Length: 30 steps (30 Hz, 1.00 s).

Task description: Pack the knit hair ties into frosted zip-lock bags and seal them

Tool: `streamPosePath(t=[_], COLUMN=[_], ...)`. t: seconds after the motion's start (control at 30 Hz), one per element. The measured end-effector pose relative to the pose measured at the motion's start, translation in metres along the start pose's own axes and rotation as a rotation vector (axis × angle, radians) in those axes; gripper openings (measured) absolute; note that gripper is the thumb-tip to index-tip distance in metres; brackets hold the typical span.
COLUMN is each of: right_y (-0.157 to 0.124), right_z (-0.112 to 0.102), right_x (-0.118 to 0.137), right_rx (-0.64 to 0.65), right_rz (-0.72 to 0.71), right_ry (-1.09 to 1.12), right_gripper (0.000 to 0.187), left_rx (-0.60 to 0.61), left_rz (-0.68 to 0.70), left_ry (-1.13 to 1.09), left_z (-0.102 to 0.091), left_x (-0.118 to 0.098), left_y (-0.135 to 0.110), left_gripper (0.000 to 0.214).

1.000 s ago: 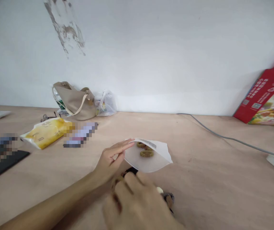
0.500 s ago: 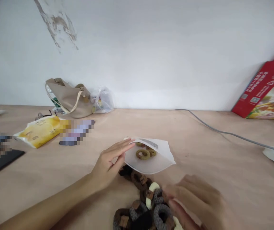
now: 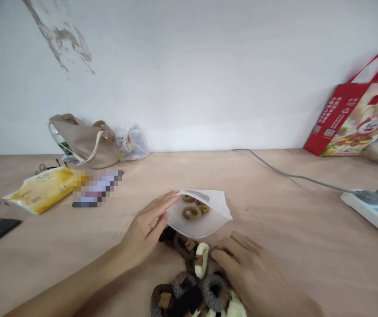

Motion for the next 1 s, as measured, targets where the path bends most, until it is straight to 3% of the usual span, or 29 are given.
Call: streamPosePath(t=[0.23,0.4,0.6,0.7,0.83,0.93,1.0], right_y=[-0.004,-0.017,0.021,0.038,0.021,0.005,0.001], right_z=[0.004,-0.022,-0.039,-0.036,-0.027,-0.02,-0.02], right_x=[-0.009,0.016,0.04,0.034,0.038,0.043,0.044], right_rx=[-0.018,-0.243,-0.316,-0.268,-0.146,-0.103,-0.157], right_rz=[-0.028,-0.185,-0.381,-0.266,-0.17,-0.141,-0.128], right_ry=[-0.084,-0.125,-0.167,-0.034,0.128,0.1,-0.021], right_gripper=[0.024,0.021,0.027,0.026,0.02,0.029,0.037], left_rx=[-0.011,-0.025,-0.031,-0.028,-0.018,-0.02,-0.024], left_rz=[0.038,0.056,0.102,0.107,0.096,0.093,0.093], left_ry=[0.037,0.03,0.055,0.084,0.086,0.081,0.08], left_z=[-0.001,-0.003,-0.009,-0.011,-0.009,-0.008,-0.009], left_x=[0.0,-0.002,-0.011,-0.011,-0.007,-0.006,-0.007], left_y=[-0.003,-0.002,-0.002,-0.002,-0.002,-0.001,0.0], left_gripper=[0.054,0.057,0.058,0.057,0.055,0.054,0.054])
Point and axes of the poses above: each hand's wrist, its own y-axis towards the middle knuckle, its own z-axis out of the palm, x = y × z, the point moved 7 cm from there along y, towards the middle knuckle, and after that the axes turned 14 degrees about y, right-handed, at the moved point
